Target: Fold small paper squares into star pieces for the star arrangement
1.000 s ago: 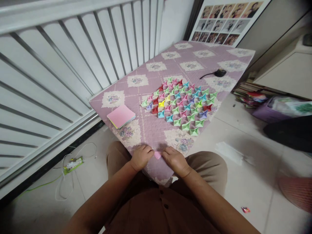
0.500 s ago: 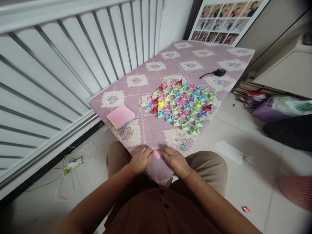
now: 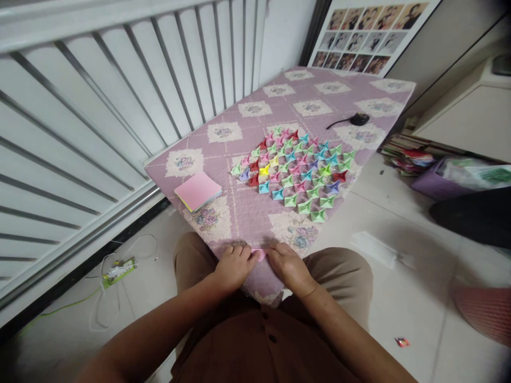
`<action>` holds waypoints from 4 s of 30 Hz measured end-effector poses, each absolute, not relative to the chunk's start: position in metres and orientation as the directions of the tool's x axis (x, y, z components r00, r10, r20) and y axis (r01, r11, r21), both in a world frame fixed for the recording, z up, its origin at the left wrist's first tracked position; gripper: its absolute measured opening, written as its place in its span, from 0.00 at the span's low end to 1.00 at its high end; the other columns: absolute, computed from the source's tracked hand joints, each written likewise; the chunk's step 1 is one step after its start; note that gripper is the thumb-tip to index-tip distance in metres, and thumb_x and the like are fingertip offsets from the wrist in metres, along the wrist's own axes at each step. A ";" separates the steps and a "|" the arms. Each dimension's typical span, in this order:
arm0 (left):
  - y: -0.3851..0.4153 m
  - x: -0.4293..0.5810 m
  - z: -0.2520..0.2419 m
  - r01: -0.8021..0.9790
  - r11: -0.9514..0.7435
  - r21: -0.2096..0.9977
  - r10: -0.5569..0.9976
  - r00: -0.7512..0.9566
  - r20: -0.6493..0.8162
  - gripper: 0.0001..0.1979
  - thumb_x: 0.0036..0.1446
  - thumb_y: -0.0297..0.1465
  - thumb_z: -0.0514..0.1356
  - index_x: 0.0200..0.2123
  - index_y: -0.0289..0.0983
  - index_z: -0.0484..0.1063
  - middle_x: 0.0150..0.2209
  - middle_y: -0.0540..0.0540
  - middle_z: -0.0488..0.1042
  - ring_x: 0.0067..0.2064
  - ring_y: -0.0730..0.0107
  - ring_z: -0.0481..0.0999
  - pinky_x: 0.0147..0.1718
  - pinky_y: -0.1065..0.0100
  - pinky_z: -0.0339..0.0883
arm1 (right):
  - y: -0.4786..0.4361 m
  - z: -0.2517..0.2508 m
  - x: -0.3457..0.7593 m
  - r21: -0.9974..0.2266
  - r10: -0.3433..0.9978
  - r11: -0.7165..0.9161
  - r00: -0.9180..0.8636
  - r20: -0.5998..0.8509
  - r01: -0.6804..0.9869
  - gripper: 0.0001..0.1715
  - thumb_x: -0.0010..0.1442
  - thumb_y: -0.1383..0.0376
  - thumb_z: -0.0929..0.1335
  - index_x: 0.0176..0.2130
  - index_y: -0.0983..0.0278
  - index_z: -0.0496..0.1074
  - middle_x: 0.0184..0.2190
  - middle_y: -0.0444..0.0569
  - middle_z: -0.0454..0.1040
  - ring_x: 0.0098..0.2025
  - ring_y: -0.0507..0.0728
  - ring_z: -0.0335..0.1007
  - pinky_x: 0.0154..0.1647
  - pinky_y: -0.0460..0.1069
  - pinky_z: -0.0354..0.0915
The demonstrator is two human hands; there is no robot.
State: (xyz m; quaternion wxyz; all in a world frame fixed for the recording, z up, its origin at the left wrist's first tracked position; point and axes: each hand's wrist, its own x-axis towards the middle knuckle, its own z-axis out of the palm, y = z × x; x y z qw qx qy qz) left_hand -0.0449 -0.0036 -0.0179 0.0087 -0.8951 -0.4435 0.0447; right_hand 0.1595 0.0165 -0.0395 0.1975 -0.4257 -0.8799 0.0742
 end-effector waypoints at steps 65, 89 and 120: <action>-0.023 -0.042 -0.022 0.856 -0.517 -0.003 0.856 0.517 -0.024 0.20 0.64 0.34 0.51 0.58 0.49 0.61 0.57 0.43 0.65 0.51 0.56 0.66 0.43 0.56 0.59 | -0.014 -0.050 0.154 -0.320 0.897 0.436 -0.378 0.230 0.841 0.20 0.63 0.62 0.62 0.53 0.66 0.69 0.52 0.53 0.71 0.55 0.62 0.60 0.57 0.58 0.51; -0.016 -0.048 -0.036 0.678 -0.131 0.723 0.983 0.182 0.007 0.25 0.54 0.21 0.52 0.56 0.37 0.64 0.54 0.41 0.67 0.54 0.61 0.65 0.55 0.59 0.57 | 0.036 -0.007 0.133 -0.572 0.927 0.138 -0.309 -0.213 0.809 0.05 0.51 0.65 0.69 0.26 0.63 0.68 0.32 0.48 0.70 0.38 0.56 0.63 0.36 0.49 0.54; -0.006 -0.013 0.013 -0.047 0.321 0.946 0.941 0.123 -0.314 0.06 0.53 0.32 0.57 0.30 0.35 0.68 0.26 0.51 0.69 0.28 0.74 0.66 0.31 0.72 0.59 | -0.001 0.001 0.120 -0.891 0.908 -0.417 -0.134 -0.398 -0.182 0.22 0.48 0.47 0.71 0.30 0.61 0.66 0.21 0.41 0.67 0.24 0.51 0.61 0.28 0.47 0.60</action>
